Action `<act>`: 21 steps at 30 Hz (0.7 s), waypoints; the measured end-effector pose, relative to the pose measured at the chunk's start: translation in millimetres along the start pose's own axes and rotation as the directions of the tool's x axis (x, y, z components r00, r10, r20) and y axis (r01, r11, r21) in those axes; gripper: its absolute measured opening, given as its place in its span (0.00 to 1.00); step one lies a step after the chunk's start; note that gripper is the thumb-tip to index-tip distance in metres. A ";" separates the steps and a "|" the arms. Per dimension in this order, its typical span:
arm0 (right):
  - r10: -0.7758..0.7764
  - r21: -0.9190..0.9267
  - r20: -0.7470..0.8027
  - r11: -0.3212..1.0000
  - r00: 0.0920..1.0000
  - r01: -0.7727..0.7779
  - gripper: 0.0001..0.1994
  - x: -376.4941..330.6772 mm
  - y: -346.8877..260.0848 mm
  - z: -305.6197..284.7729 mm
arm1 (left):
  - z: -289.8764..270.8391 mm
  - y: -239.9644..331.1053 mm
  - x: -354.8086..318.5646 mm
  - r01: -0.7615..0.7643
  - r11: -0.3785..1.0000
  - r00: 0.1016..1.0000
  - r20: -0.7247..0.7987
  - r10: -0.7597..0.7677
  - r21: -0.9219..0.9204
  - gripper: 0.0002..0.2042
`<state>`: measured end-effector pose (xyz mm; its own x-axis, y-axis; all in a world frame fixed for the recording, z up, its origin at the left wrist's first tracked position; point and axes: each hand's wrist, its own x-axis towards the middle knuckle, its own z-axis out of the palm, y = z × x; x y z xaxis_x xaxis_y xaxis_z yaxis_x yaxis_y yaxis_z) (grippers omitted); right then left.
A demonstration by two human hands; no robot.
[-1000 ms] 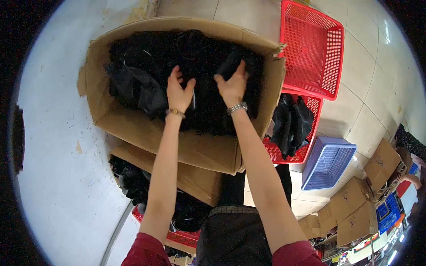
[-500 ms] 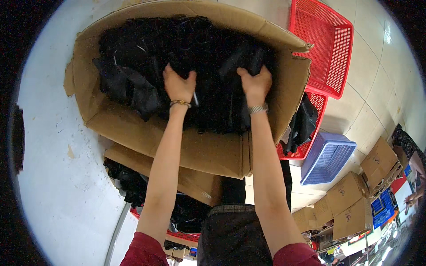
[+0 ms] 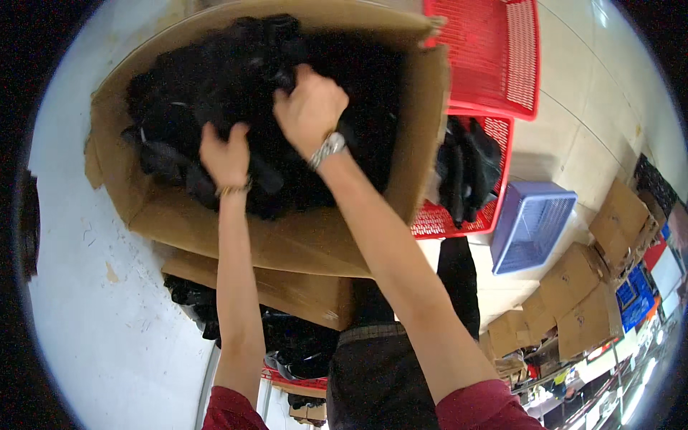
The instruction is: The person transfers black shoes from a large cardboard box into red and blue plastic baskets. They repeatedly reach into the box, pick up shoes, and place them into the baskets on the floor.
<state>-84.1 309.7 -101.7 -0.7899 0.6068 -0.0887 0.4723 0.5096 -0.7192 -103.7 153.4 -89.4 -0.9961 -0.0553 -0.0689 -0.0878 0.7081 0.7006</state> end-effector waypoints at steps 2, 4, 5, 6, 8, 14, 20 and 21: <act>0.016 0.205 -0.038 0.979 0.999 -0.008 0.11 -16.0 -26.6 -54.9 | -31.3 49.5 -34.9 -0.004 0.995 0.999 -0.053 0.009 0.096 0.19; -0.028 0.458 -0.048 0.888 0.998 0.047 0.15 -26.1 -51.2 -113.2 | -67.4 108.1 -67.9 0.077 0.990 0.984 -0.150 -0.094 -0.117 0.18; -0.047 0.471 -0.054 0.880 0.997 0.067 0.18 -31.0 -55.1 -146.9 | -77.9 133.0 -83.4 0.138 0.967 0.969 -0.174 -0.177 -0.215 0.19; -0.054 0.486 -0.005 0.872 0.999 0.050 0.21 -34.8 -53.3 -180.3 | -81.2 160.7 -99.5 0.091 0.990 0.974 -0.200 -0.111 -0.106 0.20; -0.079 0.455 0.054 0.889 0.995 0.046 0.24 -47.3 -40.9 -250.1 | -84.0 206.0 -137.5 0.042 0.999 0.985 -0.164 -0.046 -0.027 0.20; 0.309 -0.007 -0.084 0.951 0.947 -0.311 0.26 -127.9 49.8 -391.5 | -13.5 244.3 -264.2 0.288 0.943 0.804 0.576 -0.145 -0.164 0.24; 0.428 -0.292 0.115 0.877 0.897 -0.381 0.48 -203.5 263.2 -272.2 | 195.3 52.8 -384.2 0.232 0.968 0.700 0.674 -0.236 0.097 0.41; 0.429 -0.279 0.070 0.875 0.901 -0.395 0.51 -222.4 314.0 -232.9 | 227.0 24.4 -403.9 0.029 0.970 0.733 0.655 -0.186 0.243 0.46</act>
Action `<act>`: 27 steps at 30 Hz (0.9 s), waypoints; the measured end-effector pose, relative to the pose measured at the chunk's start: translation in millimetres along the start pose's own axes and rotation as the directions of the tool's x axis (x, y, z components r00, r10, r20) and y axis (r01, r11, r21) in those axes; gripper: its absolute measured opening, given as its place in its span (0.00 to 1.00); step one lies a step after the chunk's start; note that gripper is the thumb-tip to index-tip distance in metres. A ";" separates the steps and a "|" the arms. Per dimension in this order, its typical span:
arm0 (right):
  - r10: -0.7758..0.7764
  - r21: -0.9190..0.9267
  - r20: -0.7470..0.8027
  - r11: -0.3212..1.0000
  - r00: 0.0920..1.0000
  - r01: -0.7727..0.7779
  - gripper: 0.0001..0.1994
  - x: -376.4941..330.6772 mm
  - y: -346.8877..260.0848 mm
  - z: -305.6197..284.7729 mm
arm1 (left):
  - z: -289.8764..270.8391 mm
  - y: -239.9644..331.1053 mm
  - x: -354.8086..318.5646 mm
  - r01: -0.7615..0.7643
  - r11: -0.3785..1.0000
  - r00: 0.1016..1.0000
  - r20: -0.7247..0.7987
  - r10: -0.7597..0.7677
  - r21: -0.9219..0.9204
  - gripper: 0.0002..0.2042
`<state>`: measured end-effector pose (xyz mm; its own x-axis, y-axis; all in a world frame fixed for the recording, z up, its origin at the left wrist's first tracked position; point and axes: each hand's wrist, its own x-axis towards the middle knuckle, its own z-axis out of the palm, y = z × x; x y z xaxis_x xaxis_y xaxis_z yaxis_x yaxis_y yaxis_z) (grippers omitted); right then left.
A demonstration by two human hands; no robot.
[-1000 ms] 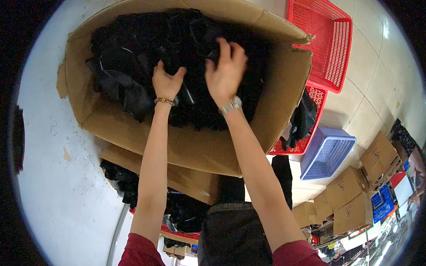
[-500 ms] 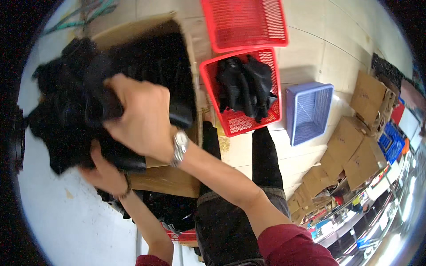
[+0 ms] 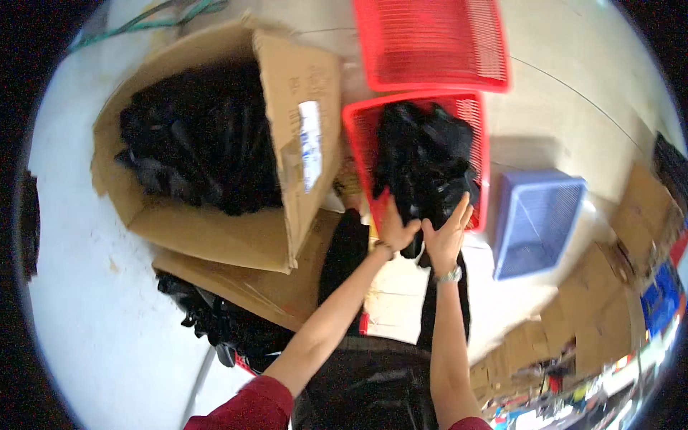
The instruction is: The person transfers black shoes from a large cardboard box into red and blue plastic baskets. They repeatedly reach into the box, pick up shoes, and place them into the baskets on the floor.
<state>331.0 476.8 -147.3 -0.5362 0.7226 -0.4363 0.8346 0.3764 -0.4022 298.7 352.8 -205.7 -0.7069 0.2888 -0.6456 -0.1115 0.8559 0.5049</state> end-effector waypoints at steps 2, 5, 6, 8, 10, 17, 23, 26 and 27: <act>0.048 -0.043 -0.149 0.998 0.988 -0.055 0.56 31.2 124.6 65.2 | 91.0 22.4 21.0 0.214 0.969 0.932 0.324 -0.164 -0.124 0.51; 0.294 0.366 0.069 0.881 0.953 -0.298 0.61 26.7 69.1 131.9 | 59.0 -37.0 55.0 0.445 0.864 0.863 0.370 -0.343 -0.236 0.52; 0.294 0.388 0.027 0.878 0.956 -0.281 0.58 26.5 59.1 137.7 | 51.0 -43.3 56.7 0.451 0.849 0.868 0.356 -0.346 -0.275 0.53; 0.183 0.534 0.043 0.827 0.982 -0.177 0.56 17.9 48.1 142.8 | 33.6 -53.3 43.3 0.299 0.915 0.947 0.200 -0.251 -0.271 0.53; 0.104 0.674 0.123 0.722 0.987 -0.159 0.58 21.4 103.3 120.8 | 33.3 -11.8 6.3 0.134 0.981 0.966 0.241 -0.098 -0.138 0.48; 0.281 0.679 0.202 0.650 0.938 -0.341 0.46 -26.9 113.3 16.2 | -253.2 92.7 -71.8 -0.500 0.784 0.864 -0.147 0.482 -0.369 0.12; 0.043 0.547 0.090 0.833 0.995 -0.086 0.21 -46.7 -39.2 -57.8 | -373.6 -33.9 23.9 -0.268 0.914 0.854 -0.514 0.079 -0.304 0.12; -0.178 0.520 0.209 0.853 0.962 0.045 0.14 -70.9 -190.8 -84.5 | -377.0 -83.0 60.0 -0.235 0.926 0.972 -0.084 0.219 -0.296 0.19; -0.307 0.536 0.217 0.831 0.927 0.150 0.13 -73.1 -227.6 -83.2 | -376.5 -94.3 68.8 -0.260 0.954 0.966 -0.037 0.258 -0.148 0.21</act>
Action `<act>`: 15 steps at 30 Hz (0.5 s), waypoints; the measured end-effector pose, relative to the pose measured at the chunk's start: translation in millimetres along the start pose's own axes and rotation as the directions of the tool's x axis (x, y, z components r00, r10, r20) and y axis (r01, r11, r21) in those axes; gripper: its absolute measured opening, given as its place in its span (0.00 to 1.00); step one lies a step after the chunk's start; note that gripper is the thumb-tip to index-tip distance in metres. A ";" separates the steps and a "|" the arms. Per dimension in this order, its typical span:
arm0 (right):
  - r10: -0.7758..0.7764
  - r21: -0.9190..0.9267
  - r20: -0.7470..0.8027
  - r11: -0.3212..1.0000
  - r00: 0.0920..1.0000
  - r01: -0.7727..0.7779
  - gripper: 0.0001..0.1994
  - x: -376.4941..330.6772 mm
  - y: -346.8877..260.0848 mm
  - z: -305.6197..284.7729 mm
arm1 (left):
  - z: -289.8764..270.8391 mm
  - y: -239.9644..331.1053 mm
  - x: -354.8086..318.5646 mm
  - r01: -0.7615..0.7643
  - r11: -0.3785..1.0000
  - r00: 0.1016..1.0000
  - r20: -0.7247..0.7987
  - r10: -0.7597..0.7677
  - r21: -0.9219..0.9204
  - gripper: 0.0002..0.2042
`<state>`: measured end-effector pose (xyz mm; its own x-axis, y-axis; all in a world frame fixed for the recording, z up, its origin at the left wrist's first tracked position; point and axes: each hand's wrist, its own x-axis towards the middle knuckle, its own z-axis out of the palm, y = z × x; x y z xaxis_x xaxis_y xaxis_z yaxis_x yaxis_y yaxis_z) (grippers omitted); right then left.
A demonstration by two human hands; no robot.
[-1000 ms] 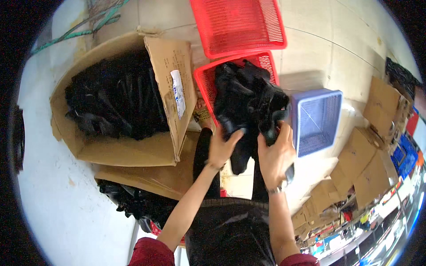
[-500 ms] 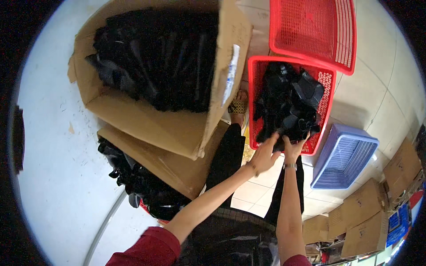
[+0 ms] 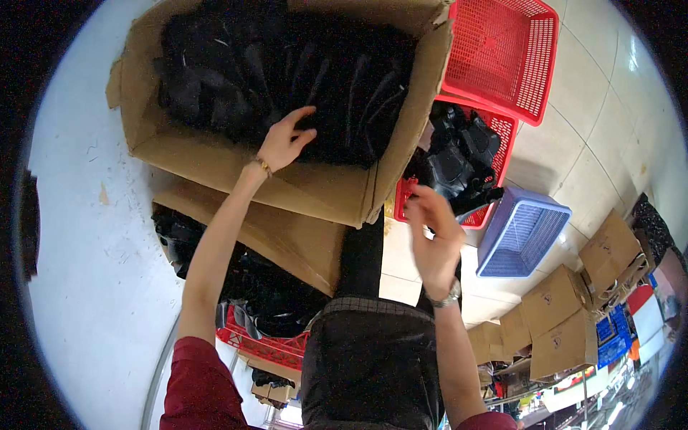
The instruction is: The person transfers black shoes from a large cardboard box into red and blue plastic baskets. They repeatedly reach into the box, pick up shoes, and place them into the baskets on the floor.
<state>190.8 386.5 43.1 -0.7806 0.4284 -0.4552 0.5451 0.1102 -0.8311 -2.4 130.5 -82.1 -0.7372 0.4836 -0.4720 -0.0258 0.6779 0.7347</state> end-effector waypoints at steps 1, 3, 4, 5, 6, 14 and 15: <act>-0.023 0.012 0.043 1.000 0.999 0.023 0.12 12.8 -21.2 18.8 | -1.3 -12.6 3.3 -0.029 0.988 0.998 0.053 0.022 0.149 0.22; -0.176 -0.120 0.046 0.976 0.983 0.180 0.16 52.6 -40.9 51.0 | -6.2 -24.8 -2.3 0.000 0.937 0.994 0.098 -0.037 0.349 0.24; -0.183 -0.134 0.033 0.973 0.982 0.186 0.17 74.7 -43.9 62.8 | -4.7 -23.5 -2.1 0.050 0.921 0.991 0.093 -0.093 0.387 0.25; -0.199 -0.246 0.023 0.949 0.980 0.199 0.18 96.9 -41.3 76.6 | -5.5 -23.4 -4.8 0.105 0.895 0.985 0.081 -0.155 0.434 0.25; -0.214 -0.357 0.014 0.911 0.977 0.205 0.20 117.0 -36.8 88.4 | -5.6 -28.3 -10.8 0.096 0.898 0.988 0.069 -0.138 0.429 0.25; 0.304 -0.740 -0.092 0.617 0.948 -0.270 0.48 170.6 121.4 156.0 | 3.2 10.4 -9.5 0.142 0.931 0.980 -0.179 -0.085 0.336 0.19; 0.322 -0.736 -0.072 0.622 0.944 -0.268 0.47 174.8 119.0 161.3 | 13.0 12.4 -6.1 -0.002 0.931 0.951 -0.288 0.115 0.364 0.17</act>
<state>69.9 329.9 -186.9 -0.5396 0.5042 -0.6742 0.7733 0.6135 -0.1601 10.6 143.2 -76.4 -0.8981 0.3783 -0.2244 0.2236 0.8321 0.5076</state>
